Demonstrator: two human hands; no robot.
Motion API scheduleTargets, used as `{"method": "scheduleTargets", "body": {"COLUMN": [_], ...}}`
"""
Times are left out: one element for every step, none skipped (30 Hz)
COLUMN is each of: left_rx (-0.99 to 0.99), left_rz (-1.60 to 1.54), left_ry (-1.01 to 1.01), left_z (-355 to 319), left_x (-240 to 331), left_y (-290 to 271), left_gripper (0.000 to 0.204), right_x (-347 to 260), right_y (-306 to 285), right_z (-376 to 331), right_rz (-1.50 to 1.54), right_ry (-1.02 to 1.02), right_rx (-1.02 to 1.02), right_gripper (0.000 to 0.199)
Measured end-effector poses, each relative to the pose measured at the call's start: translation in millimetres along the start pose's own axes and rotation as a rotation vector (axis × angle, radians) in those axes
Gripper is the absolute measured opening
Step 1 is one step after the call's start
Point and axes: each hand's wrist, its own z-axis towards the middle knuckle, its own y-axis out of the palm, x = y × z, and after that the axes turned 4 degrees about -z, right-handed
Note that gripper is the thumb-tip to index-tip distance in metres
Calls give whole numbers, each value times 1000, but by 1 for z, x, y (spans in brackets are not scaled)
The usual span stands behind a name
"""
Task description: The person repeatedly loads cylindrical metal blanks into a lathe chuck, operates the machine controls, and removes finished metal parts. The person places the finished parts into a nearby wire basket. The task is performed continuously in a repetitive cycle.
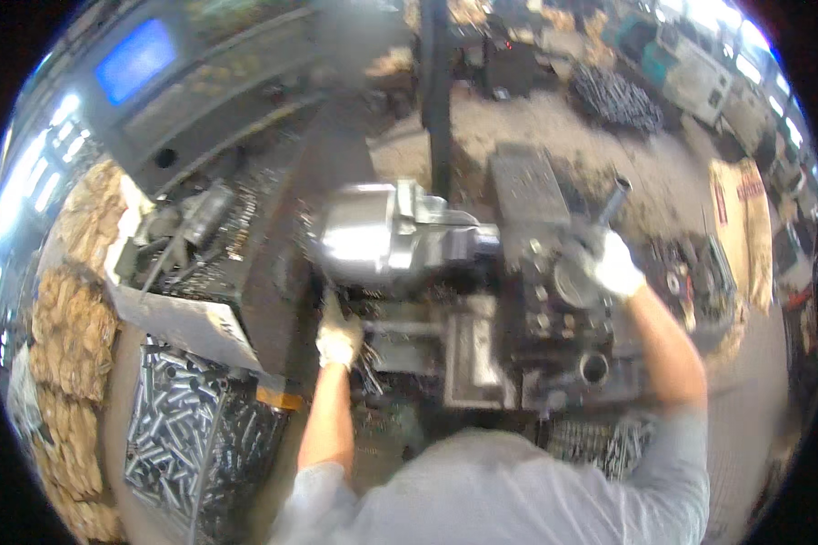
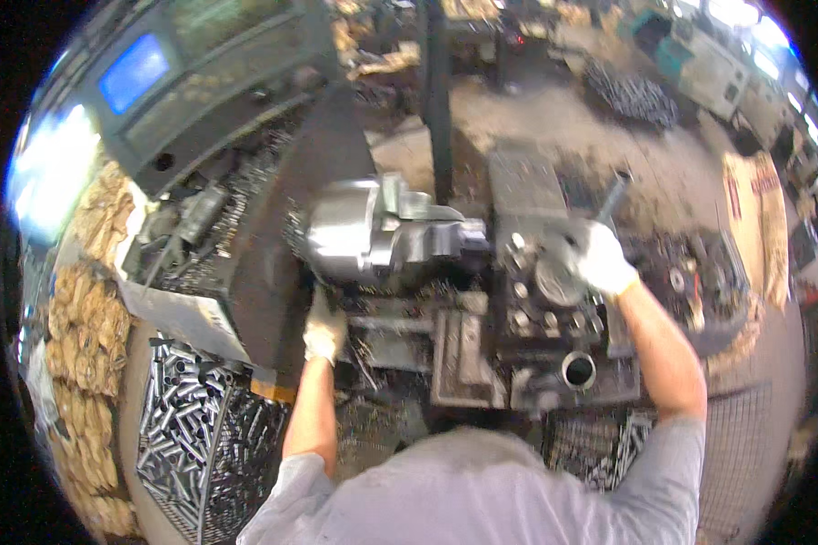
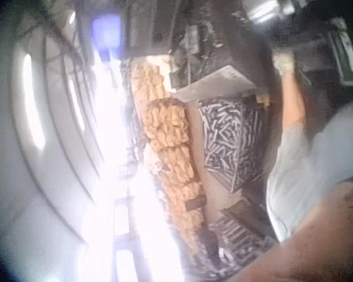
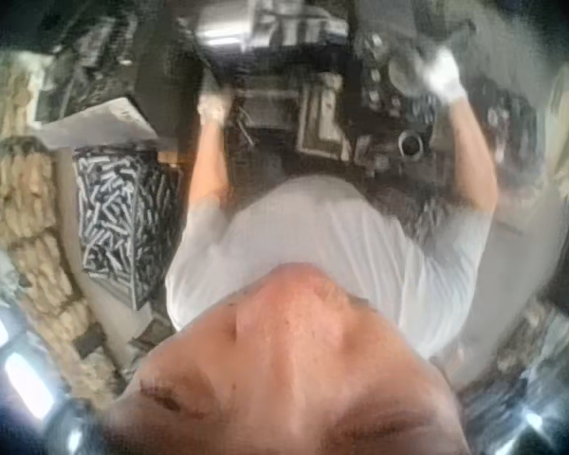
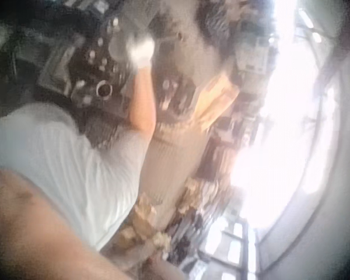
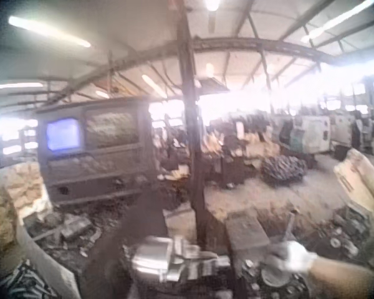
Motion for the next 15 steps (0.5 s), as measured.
{"method": "scheduleTargets", "body": {"left_rx": [0, -11, -6, 23, 57, 111, 172, 252, 353, 392, 402, 424, 462, 396, 349], "left_rz": [8, 35, -21, -99, -100, -118, -46, 28, 68, 14, -31, -80, -42, -72, -109], "left_ry": [27, -1, -51, -43, -8, -94, -71, -122, 48, 170, 255, 383, 549, 565, 586], "left_z": [1, 1, -1, -4, -10, -17, -25, -33, -40, -45, -48, -47, -43, -36, -23], "left_x": [0, 2, 5, 10, 16, 22, 30, 38, 47, 56, 65, 75, 84, 93, 103], "left_y": [-1, -3, -4, -4, -3, 0, 3, 8, 10, 12, 12, 8, 4, -1, -6], "left_gripper": [81, 80, 80, 80, 80, 79, 79, 79, 79, 80, 80, 80, 74, 72, 70], "right_x": [-2, -4, -9, -15, -23, -34, -43, -51, -58, -60, -52, -44, -33, -21, -10], "right_y": [-7, -11, -12, -12, -5, 8, 22, 39, 59, 75, 85, 93, 99, 104, 107], "right_z": [13, 30, 50, 72, 97, 119, 136, 150, 158, 161, 164, 167, 168, 173, 178], "right_rz": [-7, 34, 23, 42, -28, -125, -104, -145, -123, -149, -201, -233, -295, -239, -191], "right_ry": [65, 47, 93, 77, 30, 9, -47, -44, -28, 25, -84, -191, -298, -272, -223], "right_rx": [-120, -169, -255, -296, -386, -492, -611, -708, -852, -897, -852, -797, -755, -839, -972], "right_gripper": [43, 47, 51, 57, 60, 63, 63, 64, 61, 59, 55, 51, 52, 55, 58]}}
